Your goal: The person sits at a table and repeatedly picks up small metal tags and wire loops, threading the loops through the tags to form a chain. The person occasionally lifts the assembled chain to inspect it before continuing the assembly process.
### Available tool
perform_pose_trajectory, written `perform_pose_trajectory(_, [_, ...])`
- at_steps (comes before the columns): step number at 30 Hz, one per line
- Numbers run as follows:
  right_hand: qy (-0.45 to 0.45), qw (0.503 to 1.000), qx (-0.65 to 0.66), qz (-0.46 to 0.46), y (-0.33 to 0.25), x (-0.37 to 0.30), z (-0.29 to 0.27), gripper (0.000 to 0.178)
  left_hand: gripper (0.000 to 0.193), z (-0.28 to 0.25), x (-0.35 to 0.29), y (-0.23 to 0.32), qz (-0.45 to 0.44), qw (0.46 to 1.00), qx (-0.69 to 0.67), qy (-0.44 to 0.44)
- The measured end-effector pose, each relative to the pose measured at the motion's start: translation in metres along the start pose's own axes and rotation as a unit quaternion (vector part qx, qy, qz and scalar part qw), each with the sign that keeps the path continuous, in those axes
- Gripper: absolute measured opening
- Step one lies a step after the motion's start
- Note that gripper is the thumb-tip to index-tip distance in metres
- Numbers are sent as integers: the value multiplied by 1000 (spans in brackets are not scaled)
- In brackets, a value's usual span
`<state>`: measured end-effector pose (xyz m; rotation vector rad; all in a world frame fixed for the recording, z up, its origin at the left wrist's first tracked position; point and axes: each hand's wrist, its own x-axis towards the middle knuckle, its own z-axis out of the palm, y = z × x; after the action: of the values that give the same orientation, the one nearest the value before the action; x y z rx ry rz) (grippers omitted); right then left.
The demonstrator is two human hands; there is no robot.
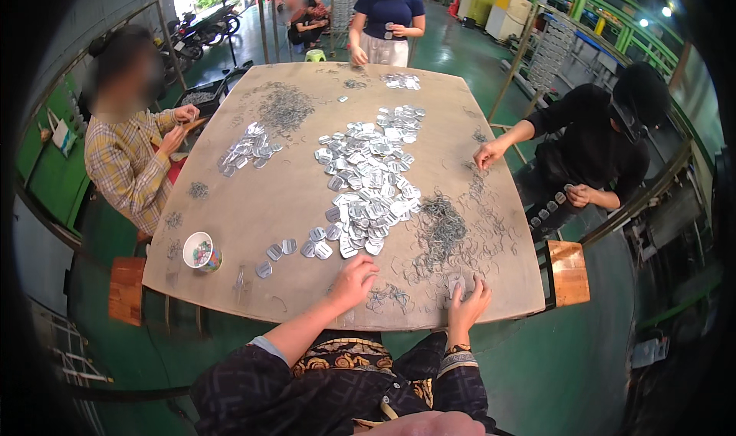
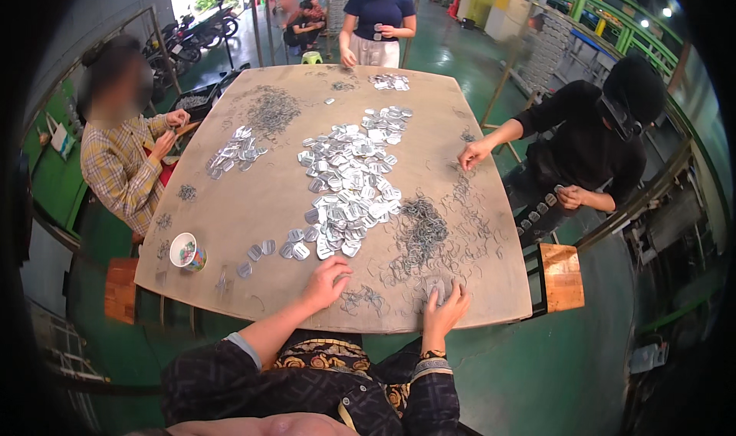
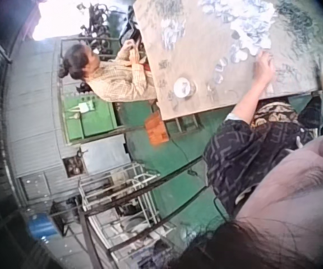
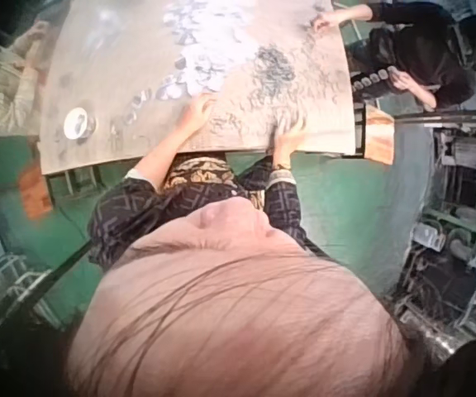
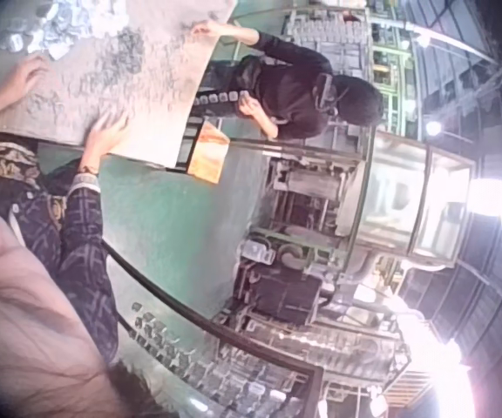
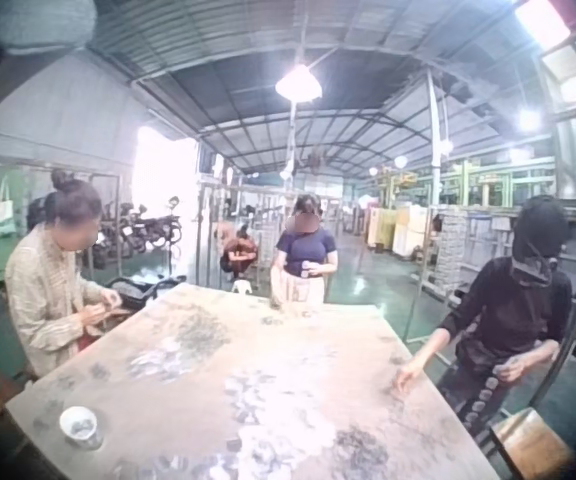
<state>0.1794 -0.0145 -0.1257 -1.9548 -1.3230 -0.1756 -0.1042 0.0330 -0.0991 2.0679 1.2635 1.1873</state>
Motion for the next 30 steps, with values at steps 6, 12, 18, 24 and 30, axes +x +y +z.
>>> perform_pose_trajectory(6, [-38,999,-36,-3,11,-19,-1,51,14,-15,18,-18,-65,997,7,28])
perform_pose_trajectory(12, [-33,998,-58,14,4,-6,3,54,9,10,50,-24,0,1000,-23,-18])
perform_pose_trajectory(18, [-21,997,-74,11,7,-4,6,56,8,50,66,-23,50,995,-19,-84])
perform_pose_trajectory(24, [-15,997,-78,22,7,-4,7,56,10,72,79,-16,65,983,77,-155])
perform_pose_trajectory(30, [-22,997,-72,25,8,-3,4,55,10,81,89,-16,-1,983,111,-147])
